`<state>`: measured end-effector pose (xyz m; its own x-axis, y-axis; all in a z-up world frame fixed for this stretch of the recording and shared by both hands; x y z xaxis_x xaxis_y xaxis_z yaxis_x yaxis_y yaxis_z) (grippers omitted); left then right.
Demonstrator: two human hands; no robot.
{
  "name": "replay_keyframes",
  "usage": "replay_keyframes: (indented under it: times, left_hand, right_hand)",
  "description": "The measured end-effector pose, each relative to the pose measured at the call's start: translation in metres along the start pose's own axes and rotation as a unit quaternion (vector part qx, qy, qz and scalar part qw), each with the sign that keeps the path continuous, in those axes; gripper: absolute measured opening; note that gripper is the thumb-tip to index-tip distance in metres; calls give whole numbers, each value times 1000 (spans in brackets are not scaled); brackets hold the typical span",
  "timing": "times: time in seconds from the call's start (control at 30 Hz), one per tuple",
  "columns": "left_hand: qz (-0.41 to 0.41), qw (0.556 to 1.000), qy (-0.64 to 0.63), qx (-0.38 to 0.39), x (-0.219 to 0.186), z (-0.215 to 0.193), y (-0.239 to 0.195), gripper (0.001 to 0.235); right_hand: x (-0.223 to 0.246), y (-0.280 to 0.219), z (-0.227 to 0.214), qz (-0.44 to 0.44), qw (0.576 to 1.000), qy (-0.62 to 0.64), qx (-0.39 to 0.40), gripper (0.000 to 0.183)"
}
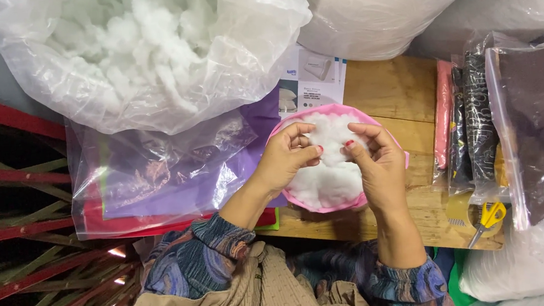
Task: The person repeatedly takes handfuls of white cotton from a large plastic bag and places them into a pink fabric pouch. They use both hands to fluff, arrange, and press the cotton inside the pouch to fill it evenly.
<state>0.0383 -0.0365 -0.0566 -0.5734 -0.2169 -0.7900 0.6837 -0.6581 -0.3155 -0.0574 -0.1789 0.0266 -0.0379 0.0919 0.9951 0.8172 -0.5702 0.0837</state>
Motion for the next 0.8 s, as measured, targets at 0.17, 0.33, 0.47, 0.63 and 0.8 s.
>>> replay_keyframes:
  times: [0.17, 0.33, 0.47, 0.63, 0.8]
  left_hand:
    - [6, 1000, 2, 11, -8, 5, -6, 46]
    - [18, 1000, 3, 23, -11, 9, -7, 47]
    - [19, 999, 7, 33, -8, 9, -7, 44]
    - [7, 999, 11, 35, -9, 12, -11, 36]
    - [-3, 1000, 19, 25, -10, 13, -12, 18]
  right_hand:
    - [-14, 3, -13, 5, 999, 45, -21, 31]
    - [-21, 5, -19, -2, 997, 67, -35, 30]
    - [-20, 5, -18, -6, 997, 68, -26, 30]
    - [-22, 4, -15, -4, 997, 71, -15, 30]
    - [-8, 0, -8, -7, 998, 70, -6, 29]
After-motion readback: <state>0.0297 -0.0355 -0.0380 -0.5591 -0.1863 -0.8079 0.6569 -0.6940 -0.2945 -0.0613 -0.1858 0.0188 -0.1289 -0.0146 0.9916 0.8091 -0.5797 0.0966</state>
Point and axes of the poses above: each hand's wrist, its own y-axis towards the middle knuckle, its own z-axis out of the palm, x = y × z, the point moved 5 cm from there along y, towards the middle knuckle, and after that the axes turned 6 degrees about -z, right-handed, at the moved point
